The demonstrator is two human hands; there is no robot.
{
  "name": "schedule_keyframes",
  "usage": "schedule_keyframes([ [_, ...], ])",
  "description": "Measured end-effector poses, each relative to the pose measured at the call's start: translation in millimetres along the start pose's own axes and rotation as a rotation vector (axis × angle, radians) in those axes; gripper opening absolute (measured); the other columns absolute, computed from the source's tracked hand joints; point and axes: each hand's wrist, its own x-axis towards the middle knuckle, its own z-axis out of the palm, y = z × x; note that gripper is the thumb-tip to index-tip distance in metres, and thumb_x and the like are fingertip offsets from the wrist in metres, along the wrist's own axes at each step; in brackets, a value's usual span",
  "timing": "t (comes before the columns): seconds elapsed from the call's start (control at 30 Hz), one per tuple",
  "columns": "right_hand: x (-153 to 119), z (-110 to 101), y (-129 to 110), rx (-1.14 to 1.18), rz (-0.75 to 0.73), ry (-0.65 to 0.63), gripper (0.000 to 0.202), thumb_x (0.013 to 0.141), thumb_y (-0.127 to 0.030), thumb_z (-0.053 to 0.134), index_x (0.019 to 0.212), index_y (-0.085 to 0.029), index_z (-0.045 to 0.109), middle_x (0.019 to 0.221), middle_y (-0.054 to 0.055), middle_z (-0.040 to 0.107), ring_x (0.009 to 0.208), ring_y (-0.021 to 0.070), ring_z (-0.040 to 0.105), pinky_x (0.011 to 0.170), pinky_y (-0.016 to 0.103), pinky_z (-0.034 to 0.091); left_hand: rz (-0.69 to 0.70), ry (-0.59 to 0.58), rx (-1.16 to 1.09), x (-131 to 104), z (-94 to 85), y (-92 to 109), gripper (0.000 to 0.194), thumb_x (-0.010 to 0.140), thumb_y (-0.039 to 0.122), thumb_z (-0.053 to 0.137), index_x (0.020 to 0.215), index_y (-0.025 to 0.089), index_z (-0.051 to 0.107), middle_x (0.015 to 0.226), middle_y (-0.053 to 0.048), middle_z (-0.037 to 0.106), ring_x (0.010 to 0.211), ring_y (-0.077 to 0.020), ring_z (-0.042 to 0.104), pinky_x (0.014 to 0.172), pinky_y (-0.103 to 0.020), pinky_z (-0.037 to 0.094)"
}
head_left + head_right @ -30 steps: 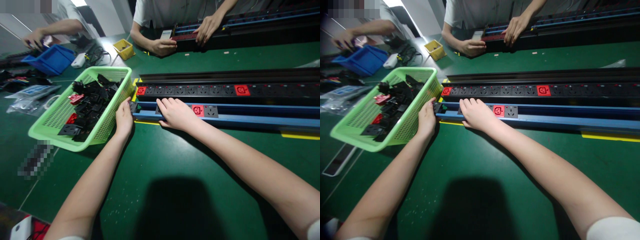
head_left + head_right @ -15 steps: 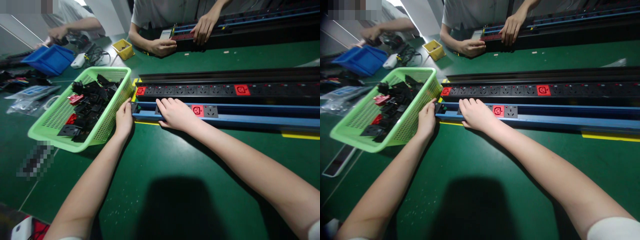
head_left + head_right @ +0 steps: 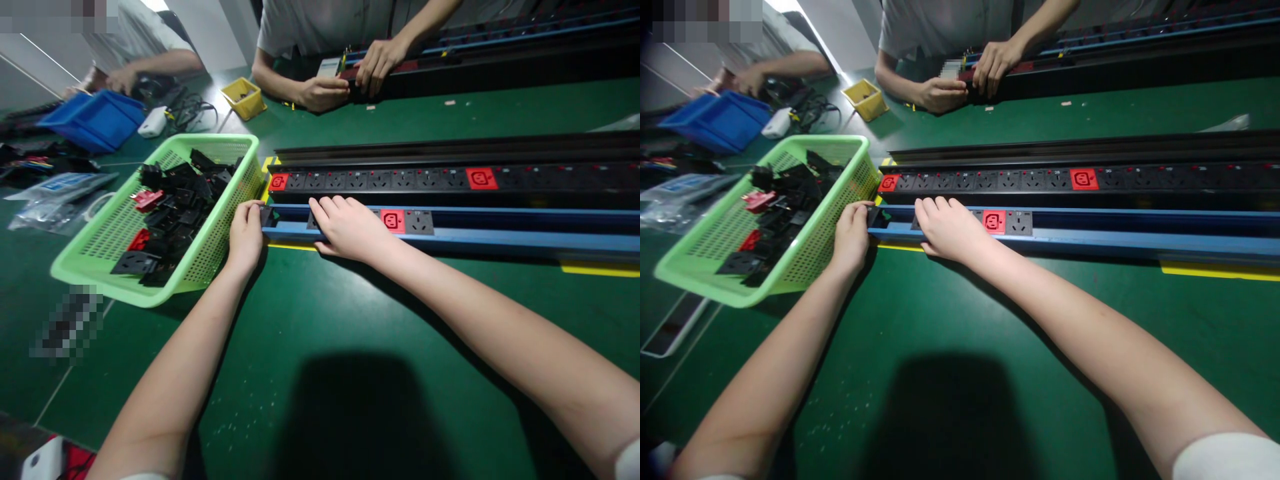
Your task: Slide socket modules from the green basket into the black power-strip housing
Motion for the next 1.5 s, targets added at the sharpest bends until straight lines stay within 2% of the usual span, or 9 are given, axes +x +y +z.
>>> schedule_keyframes([
  [0.13, 0, 0, 0, 0.008, 0.0, -0.003, 0.073, 0.096, -0.043, 0.055, 0.15, 0.004, 0.04, 0.129, 0.023, 0.063, 0.109, 0.0334, 0.06, 0.086, 0.041, 0.044, -0.025, 0.012, -0.003, -5, 2.2, 0, 0.033, 0.1, 0.04, 0.047, 0.111, 0.02, 0.071, 0.114, -0.006, 0.073, 0.111, -0.0217, 0.065, 0.104, -0.035, 0.047],
  [0.3, 0, 0, 0, 0.012, -0.002, -0.014, 0.074, 0.096, -0.043, 0.055, 0.151, 0.004, 0.039, 0.131, 0.024, 0.063, 0.11, 0.0343, 0.06, 0.088, 0.042, 0.045, -0.006, -0.058, -0.038, -7, 4.2, 1, 0.042, 0.101, 0.039, 0.044, 0.12, 0.018, 0.073, 0.127, -0.009, 0.073, 0.123, -0.0249, 0.064, 0.113, -0.041, 0.044],
  [0.4, 1, -1, 0, 0.013, -0.001, -0.012, 0.074, 0.095, -0.043, 0.056, 0.15, 0.004, 0.04, 0.129, 0.023, 0.063, 0.11, 0.0343, 0.06, 0.087, 0.042, 0.045, -0.025, -0.072, -0.056, -6, 3.4, 3, 0.043, 0.098, 0.039, 0.049, 0.123, 0.016, 0.074, 0.13, -0.01, 0.072, 0.126, -0.026, 0.064, 0.116, -0.042, 0.043],
  [0.6, 0, 0, 0, 0.011, -0.001, -0.012, 0.074, 0.095, -0.043, 0.056, 0.15, 0.004, 0.04, 0.131, 0.024, 0.063, 0.111, 0.0343, 0.06, 0.087, 0.042, 0.046, -0.037, -0.105, -0.04, -6, 0.3, 6, 0.046, 0.094, 0.043, 0.059, 0.129, 0.016, 0.073, 0.13, -0.011, 0.072, 0.126, -0.0273, 0.065, 0.115, -0.042, 0.046],
  [1.03, 1, 0, 1, -0.007, -0.003, 0.006, 0.073, 0.096, -0.046, 0.056, 0.149, 0.003, 0.042, 0.127, 0.022, 0.064, 0.108, 0.0333, 0.061, 0.086, 0.041, 0.045, 0.02, -0.149, -0.019, -11, -4.0, 15, 0.052, 0.094, 0.047, 0.061, 0.135, 0.015, 0.068, 0.136, -0.014, 0.069, 0.132, -0.0299, 0.062, 0.119, -0.047, 0.043],
  [1.2, 1, -1, 1, -0.007, -0.002, -0.009, 0.073, 0.096, -0.046, 0.055, 0.149, 0.002, 0.042, 0.128, 0.023, 0.064, 0.108, 0.0326, 0.06, 0.086, 0.04, 0.044, 0.021, -0.164, -0.033, -11, -5.2, 12, 0.053, 0.094, 0.05, 0.062, 0.136, 0.018, 0.067, 0.137, -0.013, 0.069, 0.134, -0.0295, 0.061, 0.119, -0.045, 0.042],
  [1.5, 1, -2, 1, 0.002, 0.0, -0.026, 0.074, 0.096, -0.046, 0.055, 0.15, 0.003, 0.04, 0.13, 0.023, 0.063, 0.109, 0.0327, 0.059, 0.087, 0.04, 0.044, 0.051, -0.197, 0.008, -8, -7.5, 5, 0.059, 0.095, 0.052, 0.059, 0.141, 0.015, 0.063, 0.143, -0.016, 0.064, 0.137, -0.0308, 0.058, 0.121, -0.047, 0.04],
])
